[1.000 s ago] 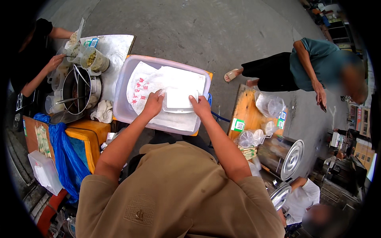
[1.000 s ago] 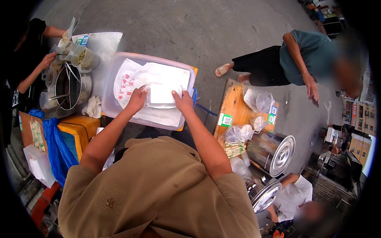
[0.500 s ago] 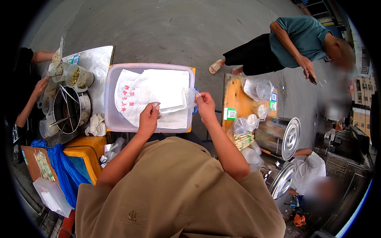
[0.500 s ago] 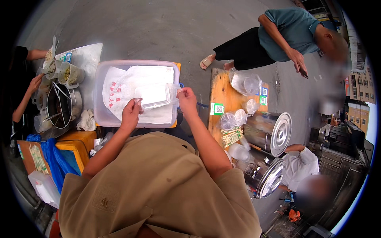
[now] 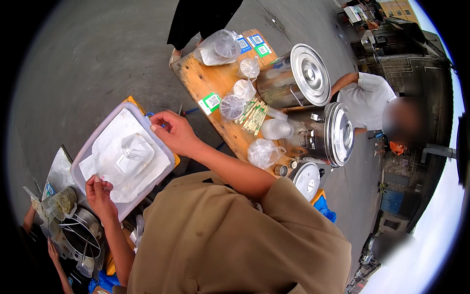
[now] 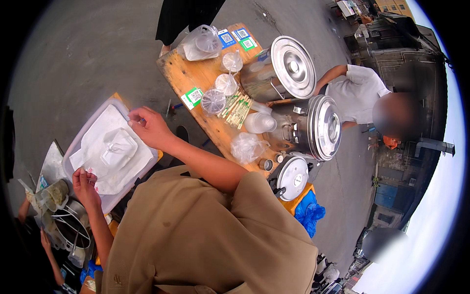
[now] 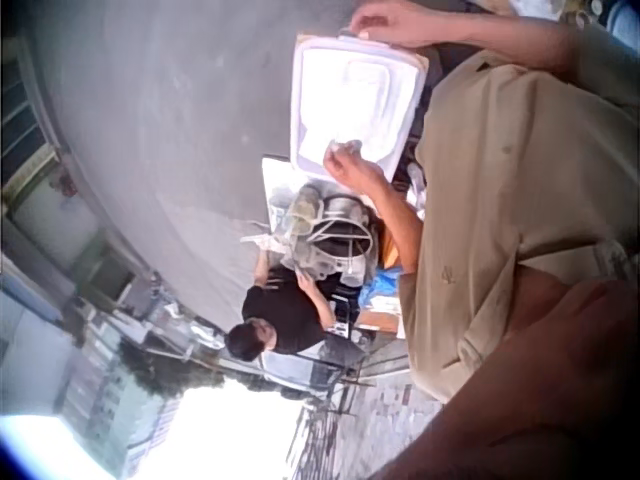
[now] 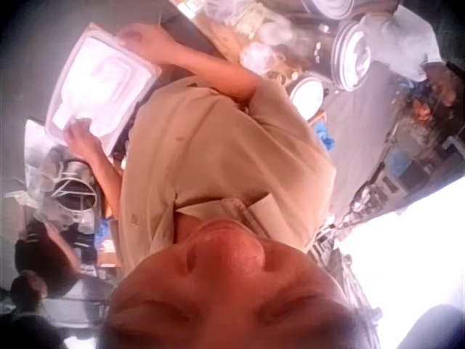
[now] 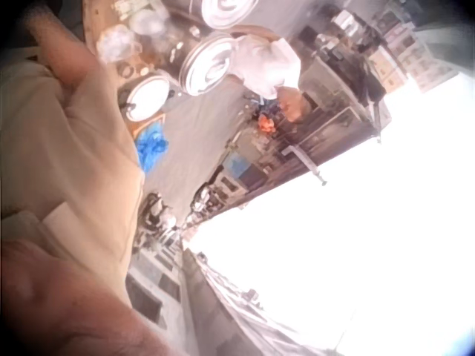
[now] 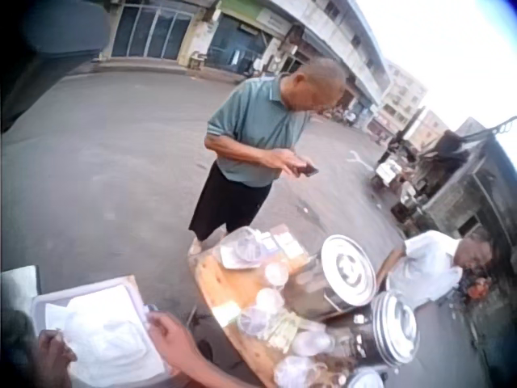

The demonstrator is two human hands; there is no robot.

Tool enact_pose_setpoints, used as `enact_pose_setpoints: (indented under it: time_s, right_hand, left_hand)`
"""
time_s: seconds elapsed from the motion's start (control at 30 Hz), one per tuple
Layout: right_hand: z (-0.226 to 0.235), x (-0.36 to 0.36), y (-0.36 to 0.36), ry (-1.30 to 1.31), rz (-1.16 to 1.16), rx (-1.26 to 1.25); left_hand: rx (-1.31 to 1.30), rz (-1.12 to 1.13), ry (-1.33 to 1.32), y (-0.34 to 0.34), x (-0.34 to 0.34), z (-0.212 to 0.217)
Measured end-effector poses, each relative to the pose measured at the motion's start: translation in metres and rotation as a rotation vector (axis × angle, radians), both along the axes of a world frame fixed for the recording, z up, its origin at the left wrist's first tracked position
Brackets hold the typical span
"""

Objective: The person prepares and packs street food by transferring noodles and toppings into containers, adding sauce from a large pot using a ladle, and placing the containers into plastic bags.

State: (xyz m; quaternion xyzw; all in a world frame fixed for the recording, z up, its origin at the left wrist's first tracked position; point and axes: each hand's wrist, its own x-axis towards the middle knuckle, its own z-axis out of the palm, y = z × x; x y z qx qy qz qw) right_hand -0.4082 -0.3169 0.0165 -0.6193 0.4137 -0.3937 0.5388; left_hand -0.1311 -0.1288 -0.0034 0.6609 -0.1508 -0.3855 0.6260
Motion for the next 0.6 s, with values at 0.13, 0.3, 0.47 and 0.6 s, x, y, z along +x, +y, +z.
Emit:
enact_pose_setpoints:
  time_s: [0.13,0.3,0.47,0.6]
  right_hand:
    - [-0.052,-0.15,-0.04,-0.109,-0.633,0.074]
    - [-0.201,-0.332,-0.06,0.776,-0.798,0.238]
    - [-0.209,-0.33,-0.053,1.219,-0.77,0.529]
    - [-0.231,-0.356,-0.069,0.98,-0.762,0.625]
  left_hand:
    - [0.053,0.002,0.002,-0.003,-0.001,-0.004]
    - [0.059,-0.004,0.039,-0.001,0.0,-0.003]
    - [0.125,0.004,-0.012,-0.003,-0.01,0.01]
    - [0.116,0.026,0.002,-0.004,-0.012,0.011]
